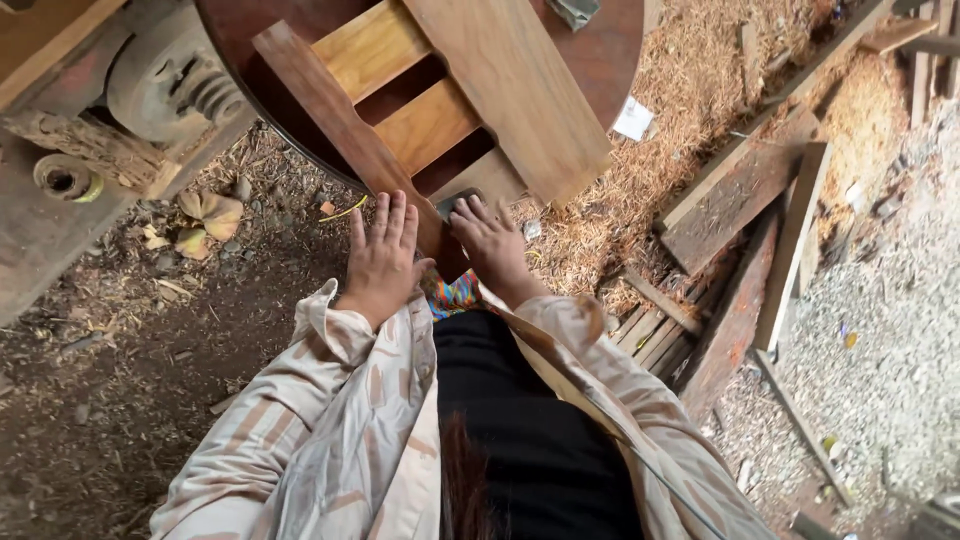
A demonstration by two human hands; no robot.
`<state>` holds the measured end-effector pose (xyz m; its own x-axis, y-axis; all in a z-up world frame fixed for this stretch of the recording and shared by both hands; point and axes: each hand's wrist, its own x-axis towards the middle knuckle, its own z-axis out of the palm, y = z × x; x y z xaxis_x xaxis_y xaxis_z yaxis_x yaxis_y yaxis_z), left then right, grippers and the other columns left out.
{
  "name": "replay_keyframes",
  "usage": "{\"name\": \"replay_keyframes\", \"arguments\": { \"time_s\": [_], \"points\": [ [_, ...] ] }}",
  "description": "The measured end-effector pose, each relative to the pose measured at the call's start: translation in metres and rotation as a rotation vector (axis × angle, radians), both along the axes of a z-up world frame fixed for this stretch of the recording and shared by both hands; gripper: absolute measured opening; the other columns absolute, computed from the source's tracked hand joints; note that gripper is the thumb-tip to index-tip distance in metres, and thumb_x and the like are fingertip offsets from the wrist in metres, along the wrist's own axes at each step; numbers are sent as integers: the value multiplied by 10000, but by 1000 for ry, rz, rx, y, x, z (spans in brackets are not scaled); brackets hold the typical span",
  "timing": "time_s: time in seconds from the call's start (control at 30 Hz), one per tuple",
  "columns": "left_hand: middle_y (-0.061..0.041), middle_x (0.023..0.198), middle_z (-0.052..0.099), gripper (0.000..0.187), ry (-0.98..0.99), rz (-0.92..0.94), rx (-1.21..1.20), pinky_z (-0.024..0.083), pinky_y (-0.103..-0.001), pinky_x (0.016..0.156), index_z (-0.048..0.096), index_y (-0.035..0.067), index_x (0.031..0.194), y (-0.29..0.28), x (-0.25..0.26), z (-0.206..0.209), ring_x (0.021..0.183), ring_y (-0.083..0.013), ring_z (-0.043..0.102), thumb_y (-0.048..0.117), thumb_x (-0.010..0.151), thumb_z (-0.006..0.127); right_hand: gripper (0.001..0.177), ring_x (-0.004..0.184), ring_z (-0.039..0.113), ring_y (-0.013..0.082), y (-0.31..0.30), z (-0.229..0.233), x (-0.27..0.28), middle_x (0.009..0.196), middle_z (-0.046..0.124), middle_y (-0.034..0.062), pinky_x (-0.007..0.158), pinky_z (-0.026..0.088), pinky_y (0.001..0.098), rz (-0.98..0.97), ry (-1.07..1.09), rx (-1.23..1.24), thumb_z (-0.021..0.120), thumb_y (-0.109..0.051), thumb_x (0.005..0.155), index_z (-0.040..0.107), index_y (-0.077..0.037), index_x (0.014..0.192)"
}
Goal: Sanding a wooden furniture component with sandpaper to smooth the surface
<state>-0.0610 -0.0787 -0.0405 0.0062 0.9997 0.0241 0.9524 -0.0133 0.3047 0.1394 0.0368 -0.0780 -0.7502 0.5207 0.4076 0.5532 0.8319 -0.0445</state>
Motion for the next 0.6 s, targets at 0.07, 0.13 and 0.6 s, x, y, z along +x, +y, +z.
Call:
{"name": "replay_keyframes", "arguments": {
  "time_s": [0.07,0.13,0.6],
  "points": [
    [-267,1679,256,911,16,8,7,111,-721,1212,390,-12,1558,2,-1,0,1563,-433,210,613,918,563,306,1295,625,206,38,1,10,1381,678,5,1167,289,632,-17,-69,70,691,-255,957,679,-247,1263],
    [-274,1672,271,908,28,11,9,123,-718,1213,399,-13,1553,4,3,1,1560,-437,222,616,918,561,409,1322,600,198,55,3,16,1433,645,-15,1211,176,682,-38,-142,138,703,-196,914,642,-259,1314],
    [-278,1647,338,894,27,55,87,175,-705,1210,469,-27,1511,2,7,8,1541,-459,261,531,846,680,194,1076,746,218,50,7,-12,1088,789,51,1175,288,634,-49,13,21,636,-129,958,715,-238,1098]
  ]
}}
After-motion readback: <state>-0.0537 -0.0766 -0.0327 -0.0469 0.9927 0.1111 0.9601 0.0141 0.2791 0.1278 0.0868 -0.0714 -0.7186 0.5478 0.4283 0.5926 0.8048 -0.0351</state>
